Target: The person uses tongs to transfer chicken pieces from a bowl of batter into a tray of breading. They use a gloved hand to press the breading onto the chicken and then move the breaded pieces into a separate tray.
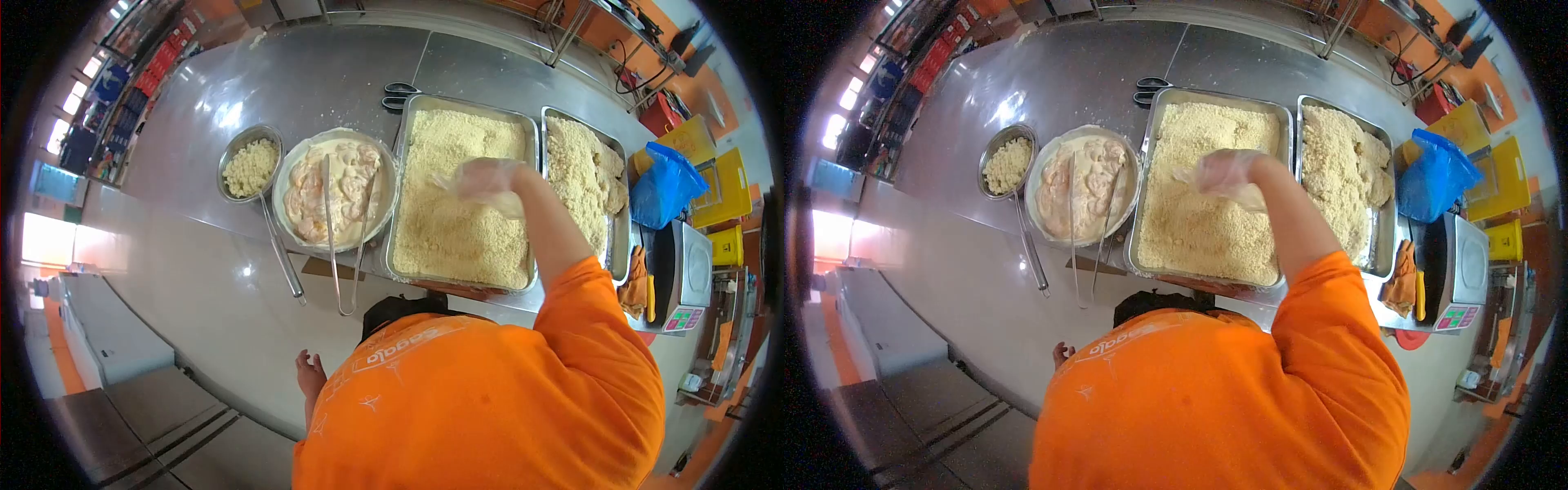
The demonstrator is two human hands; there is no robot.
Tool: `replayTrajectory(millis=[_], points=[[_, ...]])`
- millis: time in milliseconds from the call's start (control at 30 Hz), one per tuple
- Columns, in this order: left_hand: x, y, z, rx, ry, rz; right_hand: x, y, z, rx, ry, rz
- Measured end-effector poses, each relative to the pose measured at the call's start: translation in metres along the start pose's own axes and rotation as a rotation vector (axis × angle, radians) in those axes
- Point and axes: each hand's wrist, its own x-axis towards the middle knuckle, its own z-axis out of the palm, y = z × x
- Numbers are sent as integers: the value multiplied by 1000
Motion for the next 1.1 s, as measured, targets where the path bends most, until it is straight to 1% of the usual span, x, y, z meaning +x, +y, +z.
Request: replayTrajectory(millis=[67, 100, 133, 167, 200, 233, 267, 300, 333, 400, 500, 533, 600, 633, 667, 700, 733, 800, 833, 900, 967, 1000, 1067, 1100], points=[[-2, -15, 8, -10, 29, -27, -9, 27, 1, -44, 69, -250], [-3, -24, 14, -13, 42, -37, -15, 23, 0, -113, 114, -143], [-2, -47, 24, -49, -1, -43, -24, 15, -2, -179, 161, -35], [0, -74, 35, -83, -44, -44, -20, 10, -1, -129, 183, 57], [0, -74, 35, -69, -68, -41, -17, 5, 0, -77, 208, 148], [0, -73, 35, -54, -93, -37, 2, 5, 15, -204, 213, 78], [-4, -53, 23, 10, -98, -32, 24, 8, 35, -331, 215, 5], [-5, -30, 9, 74, -103, -30, 27, 7, 52, -413, 299, -49], [-2, -25, 5, 82, -55, 28, 30, 5, 68, -497, 388, -97], [1, -18, 2, 93, 43, 131, 12, -9, 108, -574, 732, -155], [-1, 32, -21, -22, -71, -97, -24, -7, 99, -516, 610, -120], [-4, 30, -18, 2, -70, -68, -32, -2, 97, -496, 569, -105], [-2, 24, -13, 49, -64, -3, -33, 23, 88, -519, 576, -59], [-2, 23, -12, 45, -80, -31, -26, 34, 83, -530, 579, -33], [-1, 23, -11, 42, -98, -57, 5, 54, 93, -464, 709, 73], [-2, 24, -10, 40, -115, -84, 0, 42, 90, -600, 663, 127], [-4, 26, -10, 54, -120, -80, -7, 15, 83, -733, 613, 178], [-3, 31, -16, 85, -122, -77, 2, 4, 83, -718, 617, 254], [-3, 33, -19, 68, -121, -94, 17, 11, 92, -573, 660, 277], [-4, 36, -22, 33, -122, -136, 32, 17, 99, -410, 734, 272], [-11, 36, -21, 41, -165, -183, 35, 23, 104, -365, 811, 212], [-8, 35, -23, 45, -175, -195, 34, 20, 100, -311, 760, 225], [-11, 19, -7, 72, -126, -163, 24, 10, 87, -197, 689, 243], [-12, 12, -3, 80, -74, -150, 28, 24, 97, -334, 707, 203]])
